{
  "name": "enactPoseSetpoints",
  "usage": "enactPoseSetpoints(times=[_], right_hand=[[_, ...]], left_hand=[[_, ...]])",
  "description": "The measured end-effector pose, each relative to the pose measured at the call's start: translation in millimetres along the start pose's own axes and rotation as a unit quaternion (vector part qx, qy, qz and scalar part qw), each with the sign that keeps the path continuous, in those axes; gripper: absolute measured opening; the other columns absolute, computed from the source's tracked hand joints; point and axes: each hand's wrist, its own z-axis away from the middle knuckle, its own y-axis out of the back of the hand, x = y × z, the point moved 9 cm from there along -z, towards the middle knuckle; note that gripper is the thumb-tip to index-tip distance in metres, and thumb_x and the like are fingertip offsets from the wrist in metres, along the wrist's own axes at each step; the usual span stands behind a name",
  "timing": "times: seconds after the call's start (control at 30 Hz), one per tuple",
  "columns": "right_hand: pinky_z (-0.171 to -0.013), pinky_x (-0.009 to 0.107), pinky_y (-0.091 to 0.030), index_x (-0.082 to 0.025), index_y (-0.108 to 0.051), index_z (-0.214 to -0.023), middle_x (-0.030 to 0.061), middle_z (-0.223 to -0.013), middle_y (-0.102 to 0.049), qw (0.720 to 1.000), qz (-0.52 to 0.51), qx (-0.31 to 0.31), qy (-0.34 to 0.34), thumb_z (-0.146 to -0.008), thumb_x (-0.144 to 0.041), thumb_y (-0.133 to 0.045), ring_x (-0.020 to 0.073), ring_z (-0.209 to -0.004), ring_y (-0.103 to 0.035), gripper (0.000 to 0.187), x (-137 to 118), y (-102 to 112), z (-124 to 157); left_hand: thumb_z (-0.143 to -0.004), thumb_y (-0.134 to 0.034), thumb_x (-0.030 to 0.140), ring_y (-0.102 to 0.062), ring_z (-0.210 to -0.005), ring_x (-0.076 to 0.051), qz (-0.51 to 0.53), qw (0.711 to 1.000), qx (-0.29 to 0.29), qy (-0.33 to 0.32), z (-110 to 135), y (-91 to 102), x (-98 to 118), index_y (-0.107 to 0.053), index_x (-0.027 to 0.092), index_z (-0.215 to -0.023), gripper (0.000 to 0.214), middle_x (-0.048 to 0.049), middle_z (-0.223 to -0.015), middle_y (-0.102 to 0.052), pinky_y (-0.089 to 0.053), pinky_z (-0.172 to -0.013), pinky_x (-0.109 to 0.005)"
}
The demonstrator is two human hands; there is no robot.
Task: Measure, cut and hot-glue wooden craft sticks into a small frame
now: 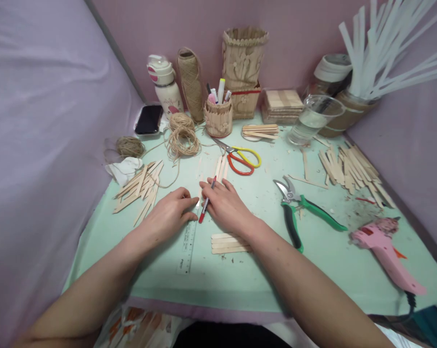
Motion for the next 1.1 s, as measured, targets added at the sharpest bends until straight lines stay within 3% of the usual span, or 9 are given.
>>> enactPoseSetpoints(times=[0.3, 1.1], right_hand=[[-0.115, 0.05, -0.026, -0.018, -0.049, -0.134, 0.0134, -0.134, -0.062, 1.0, -0.004, -0.001, -0.004, -0.096, -0.019, -0.042, 0.025, -0.144, -0.038, 0.039, 1.3, -1.0, 0.6], [-0.116, 0.049, -0.026, -0.015, -0.048, -0.136, 0.0138, -0.132, -0.063, 1.0, 0.002, -0.005, -0.005, -0.097, -0.018, -0.04, 0.0249, -0.144, -0.037, 0.041, 0.7, -0.4, 0.5]], left_hand=[[-0.093, -0.059, 0.023, -0.056, -0.091, -0.023, -0.078, 0.997, 0.009, -0.013, -0.1, -3.0, 4.0, -0.068, 0.014, -0.098, 0.014, -0.0094, -0.1, -0.056, -0.045, -0.084, -0.034], [-0.093, -0.06, 0.027, -0.055, -0.088, -0.022, -0.073, 0.997, 0.012, -0.014, -0.6, -4.1, 4.6, -0.069, 0.013, -0.096, 0.016, -0.0084, -0.097, -0.056, -0.044, -0.082, -0.033]])
